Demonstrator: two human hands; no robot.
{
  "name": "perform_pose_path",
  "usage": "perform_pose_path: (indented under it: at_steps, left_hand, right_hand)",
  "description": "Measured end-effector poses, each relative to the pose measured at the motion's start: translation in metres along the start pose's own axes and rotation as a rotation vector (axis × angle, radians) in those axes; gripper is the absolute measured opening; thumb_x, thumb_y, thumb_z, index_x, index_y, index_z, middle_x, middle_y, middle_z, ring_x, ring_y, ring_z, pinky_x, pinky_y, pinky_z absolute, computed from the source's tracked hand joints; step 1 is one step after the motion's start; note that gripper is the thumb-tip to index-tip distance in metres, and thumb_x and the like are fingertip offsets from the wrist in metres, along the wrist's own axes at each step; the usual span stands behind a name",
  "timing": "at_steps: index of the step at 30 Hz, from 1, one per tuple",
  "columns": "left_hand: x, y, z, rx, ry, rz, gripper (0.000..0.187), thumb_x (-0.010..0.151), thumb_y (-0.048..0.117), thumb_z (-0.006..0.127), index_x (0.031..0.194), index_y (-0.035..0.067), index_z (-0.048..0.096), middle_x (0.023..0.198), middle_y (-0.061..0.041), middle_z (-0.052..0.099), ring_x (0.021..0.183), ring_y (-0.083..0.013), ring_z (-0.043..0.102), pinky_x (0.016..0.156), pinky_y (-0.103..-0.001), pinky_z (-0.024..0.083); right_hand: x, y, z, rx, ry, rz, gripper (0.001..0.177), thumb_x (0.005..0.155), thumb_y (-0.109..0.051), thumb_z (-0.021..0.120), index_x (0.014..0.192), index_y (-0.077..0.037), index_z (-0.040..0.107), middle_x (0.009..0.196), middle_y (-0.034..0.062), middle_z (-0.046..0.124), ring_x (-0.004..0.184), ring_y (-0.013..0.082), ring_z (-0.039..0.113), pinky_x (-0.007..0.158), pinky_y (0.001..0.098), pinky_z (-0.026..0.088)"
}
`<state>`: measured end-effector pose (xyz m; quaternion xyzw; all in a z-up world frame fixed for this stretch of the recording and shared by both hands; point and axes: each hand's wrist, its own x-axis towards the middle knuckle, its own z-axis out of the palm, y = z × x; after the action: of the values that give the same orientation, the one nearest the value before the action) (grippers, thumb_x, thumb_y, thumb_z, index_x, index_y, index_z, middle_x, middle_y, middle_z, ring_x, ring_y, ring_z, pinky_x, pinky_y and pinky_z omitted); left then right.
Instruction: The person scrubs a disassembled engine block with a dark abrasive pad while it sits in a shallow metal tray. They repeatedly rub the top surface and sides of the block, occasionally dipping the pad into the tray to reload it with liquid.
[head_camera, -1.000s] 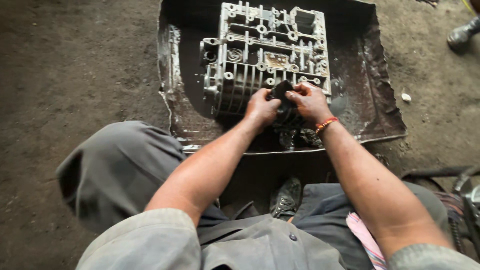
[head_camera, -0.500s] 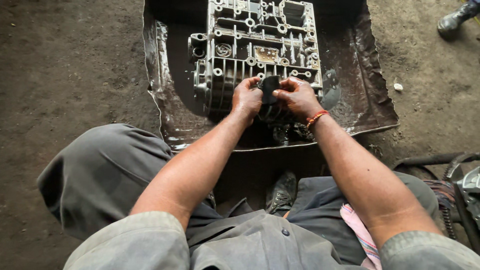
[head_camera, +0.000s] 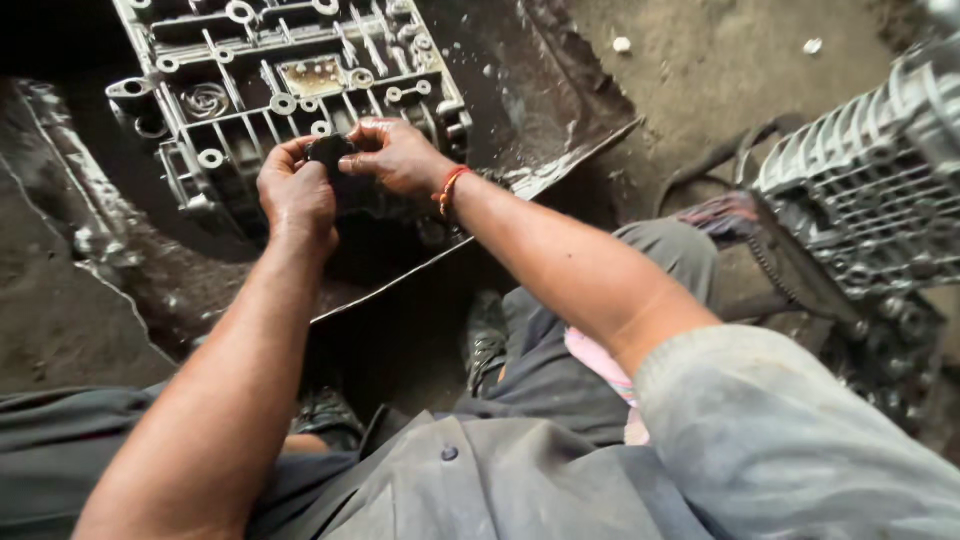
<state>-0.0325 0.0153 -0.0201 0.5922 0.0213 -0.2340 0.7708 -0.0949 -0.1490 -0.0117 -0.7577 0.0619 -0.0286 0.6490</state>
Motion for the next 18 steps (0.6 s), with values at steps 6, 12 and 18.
perform_pose_path:
  at_steps: [6,12,18]
  left_hand:
    - [-0.01,0.004,-0.011,0.512,0.23,0.231,0.013,0.083,0.009,0.078,0.094,0.006,0.073,0.086,-0.007,0.074,0.076,-0.0167,0.069,0.072,-0.034,0.057]
    - [-0.026,0.012,-0.002,0.506,0.066,0.229,0.014,0.083,0.012,0.073,0.096,0.006,0.075,0.082,-0.007,0.076,0.073,-0.0145,0.07,0.067,-0.032,0.055]
    - [-0.027,0.024,-0.01,0.121,-0.286,-0.15,0.02,0.089,0.023,0.075,0.096,0.005,0.07,0.075,0.0,0.063,0.061,-0.0109,0.055,0.053,-0.028,0.046]
  right_hand:
    - [-0.004,-0.005,0.011,0.074,0.054,0.047,0.02,0.086,-0.003,0.083,0.101,-0.002,0.07,0.092,0.0006,0.072,0.083,0.0072,0.065,0.075,0.0251,0.057]
    - [-0.01,-0.001,0.009,0.169,0.016,0.001,0.02,0.089,-0.001,0.082,0.107,-0.002,0.073,0.099,0.0011,0.075,0.087,0.005,0.067,0.08,0.0238,0.058]
    - [-0.017,-0.016,0.01,0.059,-0.006,0.049,0.018,0.091,-0.005,0.073,0.107,-0.004,0.065,0.094,-0.0003,0.071,0.086,0.0059,0.064,0.076,0.0246,0.057]
